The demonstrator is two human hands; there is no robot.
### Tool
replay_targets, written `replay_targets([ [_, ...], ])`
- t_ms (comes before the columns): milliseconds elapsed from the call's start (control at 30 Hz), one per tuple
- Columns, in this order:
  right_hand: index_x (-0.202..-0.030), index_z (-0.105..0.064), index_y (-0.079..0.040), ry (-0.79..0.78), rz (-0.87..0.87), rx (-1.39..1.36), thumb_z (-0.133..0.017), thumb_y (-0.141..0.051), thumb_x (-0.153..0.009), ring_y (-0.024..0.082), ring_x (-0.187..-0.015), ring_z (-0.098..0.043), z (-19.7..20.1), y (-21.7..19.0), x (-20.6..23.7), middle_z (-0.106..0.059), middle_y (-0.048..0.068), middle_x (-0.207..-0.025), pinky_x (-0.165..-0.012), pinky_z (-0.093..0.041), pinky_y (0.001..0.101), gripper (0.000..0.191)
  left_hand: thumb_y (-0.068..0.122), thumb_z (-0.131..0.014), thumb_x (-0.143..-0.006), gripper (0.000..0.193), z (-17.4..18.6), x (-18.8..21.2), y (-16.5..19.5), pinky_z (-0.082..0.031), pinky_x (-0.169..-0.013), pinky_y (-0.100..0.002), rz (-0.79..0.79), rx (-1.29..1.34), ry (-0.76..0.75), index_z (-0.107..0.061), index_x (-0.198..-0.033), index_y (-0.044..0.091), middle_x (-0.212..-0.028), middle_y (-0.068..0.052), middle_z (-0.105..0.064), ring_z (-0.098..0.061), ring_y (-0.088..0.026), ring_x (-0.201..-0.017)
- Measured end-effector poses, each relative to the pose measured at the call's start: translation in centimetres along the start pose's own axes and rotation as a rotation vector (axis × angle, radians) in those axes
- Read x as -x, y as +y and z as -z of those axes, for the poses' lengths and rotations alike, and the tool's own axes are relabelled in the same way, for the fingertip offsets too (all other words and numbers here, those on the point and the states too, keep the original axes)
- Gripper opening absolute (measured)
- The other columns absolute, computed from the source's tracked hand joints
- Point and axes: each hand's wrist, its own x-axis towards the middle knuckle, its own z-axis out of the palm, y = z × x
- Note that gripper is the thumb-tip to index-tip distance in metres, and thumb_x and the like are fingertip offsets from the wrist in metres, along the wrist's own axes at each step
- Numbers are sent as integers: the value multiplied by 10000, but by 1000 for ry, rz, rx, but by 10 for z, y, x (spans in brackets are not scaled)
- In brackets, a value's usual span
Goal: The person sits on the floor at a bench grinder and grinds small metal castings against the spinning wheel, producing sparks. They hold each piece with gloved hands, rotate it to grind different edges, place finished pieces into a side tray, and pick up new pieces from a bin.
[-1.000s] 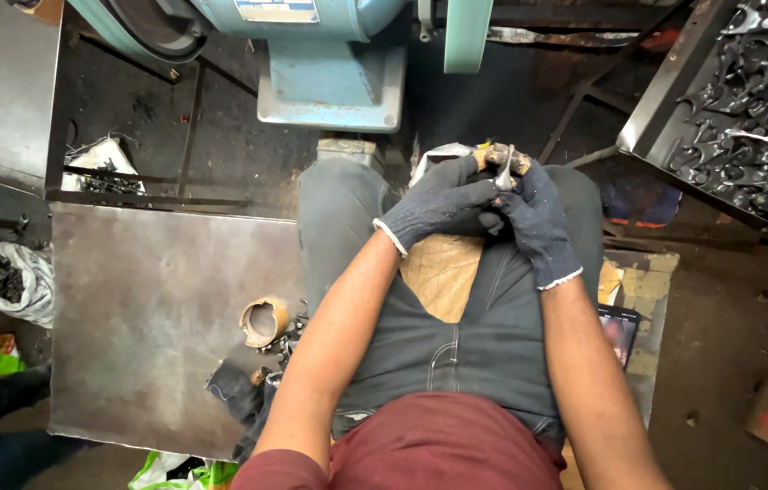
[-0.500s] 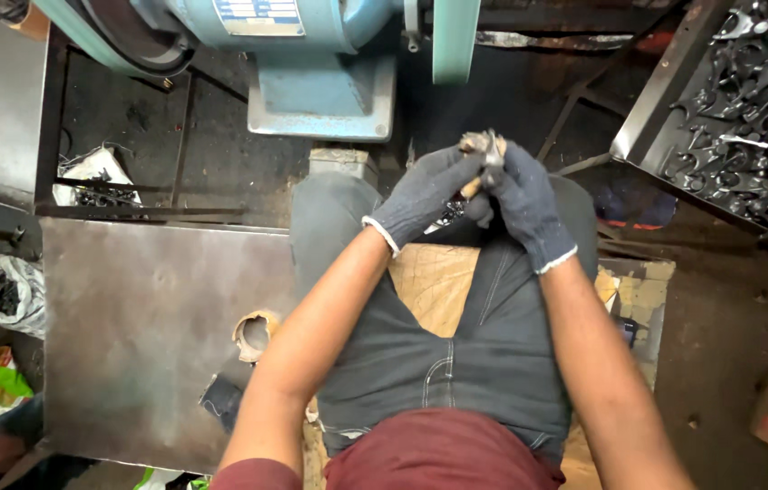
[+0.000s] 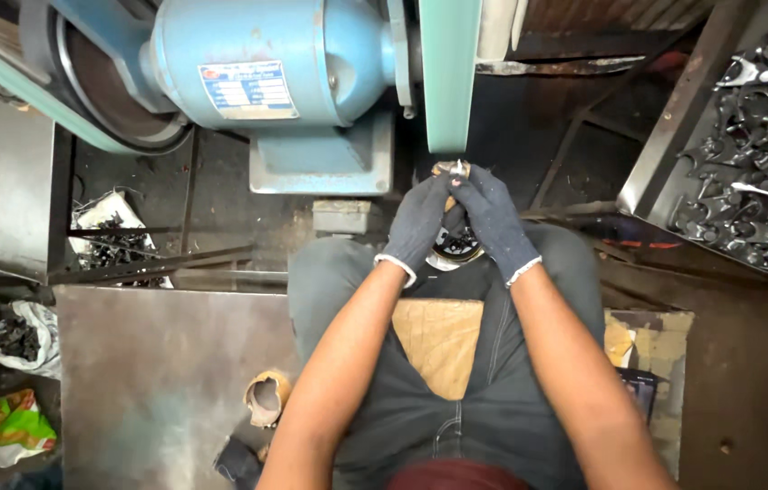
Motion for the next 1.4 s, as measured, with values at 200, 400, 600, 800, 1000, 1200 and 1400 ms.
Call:
replay_targets([
  [200,-1236,-696,25,74,-174,-53,-598,-167,-1021,151,-787,-574,0,9,-15,-664,71,-946,-703,-466,311,304,428,-458,-1013,497,-5,-12,4,-527,-847,-397,146,-199,141,-709,-1177,31,-995,-178,-767,-742,-282,-945],
  [400,-1230,-668,16,39,-72,-94,-567,-159,-995,95,-946,-632,0,24,-20,-713,33,-1070,-851,-514,250,310,450,-421,-1017,492,-8,-20,-5,-520,-862,-443,146,-337,187,-719,-1174,90,-1057,-207,-748,-717,-385,-1022],
  [600,-1289,-672,37,16,0,-100,-589,-133,-1020,122,-1025,-624,1,7,-12,-703,65,-1153,-917,-502,268,329,456,-427,-1022,506,-6,-9,13,-507,-862,-421,79,-309,120,-737,-1109,65,-1004,-187,-758,-714,-339,-982],
  [800,-1414,-586,-8,-83,194,134,-621,-70,-983,157,-1185,-613,12,-18,47,-638,79,-1358,-1033,-500,295,437,381,-500,-1033,432,6,42,19,-514,-907,-338,-188,-156,-163,-640,-1232,23,-1090,-118,-731,-675,-179,-1013],
  [1000,-1467,-549,-4,-61,348,279,-701,-67,-932,211,-1383,-559,13,-15,89,-613,103,-1465,-1180,-434,342,560,293,-519,-1072,377,16,61,21,-507,-1000,-326,-353,-110,-443,-627,-1292,6,-1190,-84,-711,-638,-148,-1114],
  [1200,-1480,-540,-13,-27,387,399,-759,-109,-948,196,-1353,-587,21,-7,102,-628,112,-1452,-1163,-454,338,583,275,-546,-1057,366,10,66,18,-508,-1014,-324,-317,-89,-468,-627,-1306,20,-1187,-80,-719,-646,-147,-1114],
  [1400,-1480,-540,-16,-18,342,373,-756,-118,-941,180,-1322,-611,19,-6,99,-648,98,-1430,-1149,-477,327,590,259,-624,-1070,246,15,62,16,-504,-1031,-343,-1078,-627,-308,-638,-1225,69,-1248,-156,-677,-630,-297,-1183],
])
